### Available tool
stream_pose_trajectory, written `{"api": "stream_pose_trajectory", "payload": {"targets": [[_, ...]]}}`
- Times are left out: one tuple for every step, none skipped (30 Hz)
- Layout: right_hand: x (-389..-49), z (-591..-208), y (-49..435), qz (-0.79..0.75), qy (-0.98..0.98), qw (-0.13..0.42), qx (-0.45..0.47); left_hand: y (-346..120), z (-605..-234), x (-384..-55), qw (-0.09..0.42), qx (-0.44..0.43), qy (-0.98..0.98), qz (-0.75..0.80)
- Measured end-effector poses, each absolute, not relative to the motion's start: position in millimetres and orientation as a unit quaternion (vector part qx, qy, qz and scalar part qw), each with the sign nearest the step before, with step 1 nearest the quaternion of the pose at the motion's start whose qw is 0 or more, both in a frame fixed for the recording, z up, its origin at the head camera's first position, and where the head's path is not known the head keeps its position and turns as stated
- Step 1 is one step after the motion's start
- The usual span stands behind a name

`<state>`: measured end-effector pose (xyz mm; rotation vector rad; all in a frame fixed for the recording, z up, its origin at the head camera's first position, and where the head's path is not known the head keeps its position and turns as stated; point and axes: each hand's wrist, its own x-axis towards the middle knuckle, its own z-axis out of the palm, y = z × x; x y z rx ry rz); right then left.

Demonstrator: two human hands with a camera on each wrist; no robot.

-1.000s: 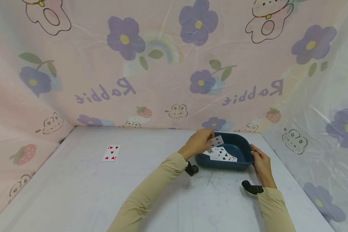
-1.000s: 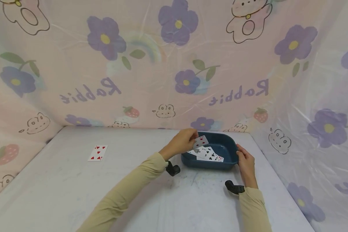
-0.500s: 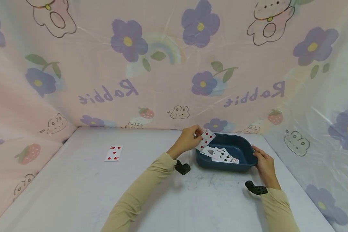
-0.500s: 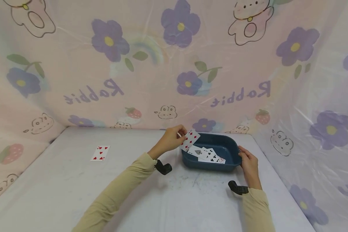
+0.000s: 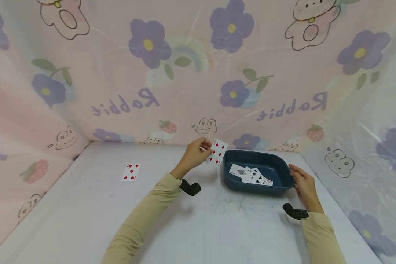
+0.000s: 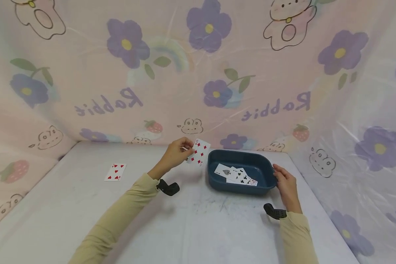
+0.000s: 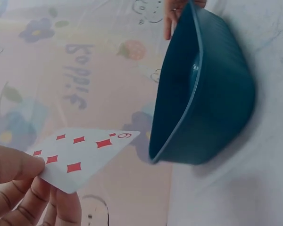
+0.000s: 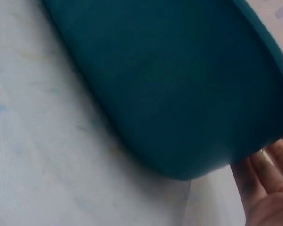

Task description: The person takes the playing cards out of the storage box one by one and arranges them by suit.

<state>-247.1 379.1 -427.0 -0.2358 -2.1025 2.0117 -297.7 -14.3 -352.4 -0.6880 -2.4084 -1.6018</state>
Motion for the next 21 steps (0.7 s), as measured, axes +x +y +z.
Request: {"api": "stream_pose_trajectory", "payload": {"targets": [[-247, -428, 380, 0.694, -0.708, 0.109, -0.075, -19, -353, -297, 0.076, -0.221, -0.801, -0.552], [-247, -428, 380, 0.696, -0.706, 0.108, -0.071, -24, -353, -296, 0.067, -0.211, -0.794, -0.566], [-247, -429, 380, 0.697, -0.706, 0.107, -0.067, -29, -353, -296, 0.059, -0.202, -0.788, -0.578], [-247, -429, 380, 0.697, -0.707, 0.105, -0.065, -34, -353, -296, 0.051, -0.192, -0.781, -0.592], [-247, -429, 380, 0.696, -0.708, 0.103, -0.064, -39, -353, -296, 0.045, -0.182, -0.776, -0.602], [-248, -429, 380, 0.694, -0.710, 0.102, -0.062, -44, -353, -296, 0.039, -0.172, -0.772, -0.611], [-248, -429, 380, 0.693, -0.711, 0.101, -0.059, -49, -353, -296, 0.035, -0.164, -0.769, -0.617], [-248, -428, 380, 0.692, -0.713, 0.101, -0.057, -54, -353, -295, 0.033, -0.156, -0.765, -0.624], [-249, -428, 380, 0.691, -0.713, 0.100, -0.056, -60, -354, -295, 0.030, -0.149, -0.763, -0.628], [-250, -428, 380, 0.690, -0.714, 0.100, -0.057, -65, -354, -295, 0.028, -0.143, -0.759, -0.635], [-250, -427, 379, 0.691, -0.714, 0.098, -0.059, -70, -353, -294, 0.026, -0.136, -0.756, -0.639], [-250, -427, 379, 0.689, -0.715, 0.097, -0.063, -76, -353, -294, 0.024, -0.131, -0.753, -0.644], [-251, -427, 379, 0.691, -0.714, 0.096, -0.066, -81, -353, -293, 0.023, -0.127, -0.752, -0.647], [-251, -427, 379, 0.693, -0.711, 0.094, -0.071, -86, -353, -293, 0.022, -0.123, -0.751, -0.649], [-251, -427, 379, 0.694, -0.709, 0.093, -0.077, -91, -354, -292, 0.021, -0.118, -0.750, -0.650], [-251, -428, 378, 0.697, -0.706, 0.094, -0.083, -96, -354, -292, 0.021, -0.114, -0.750, -0.651], [-251, -428, 378, 0.699, -0.703, 0.095, -0.089, -101, -354, -291, 0.019, -0.110, -0.750, -0.652], [-251, -429, 378, 0.700, -0.702, 0.097, -0.093, -106, -355, -291, 0.019, -0.107, -0.749, -0.653], [-252, -430, 378, 0.698, -0.703, 0.099, -0.096, -110, -355, -290, 0.019, -0.103, -0.749, -0.654], [-252, -430, 378, 0.696, -0.704, 0.101, -0.099, -114, -356, -289, 0.020, -0.099, -0.748, -0.656], [-252, -431, 378, 0.690, -0.709, 0.104, -0.101, -118, -357, -289, 0.021, -0.094, -0.747, -0.658]]}}
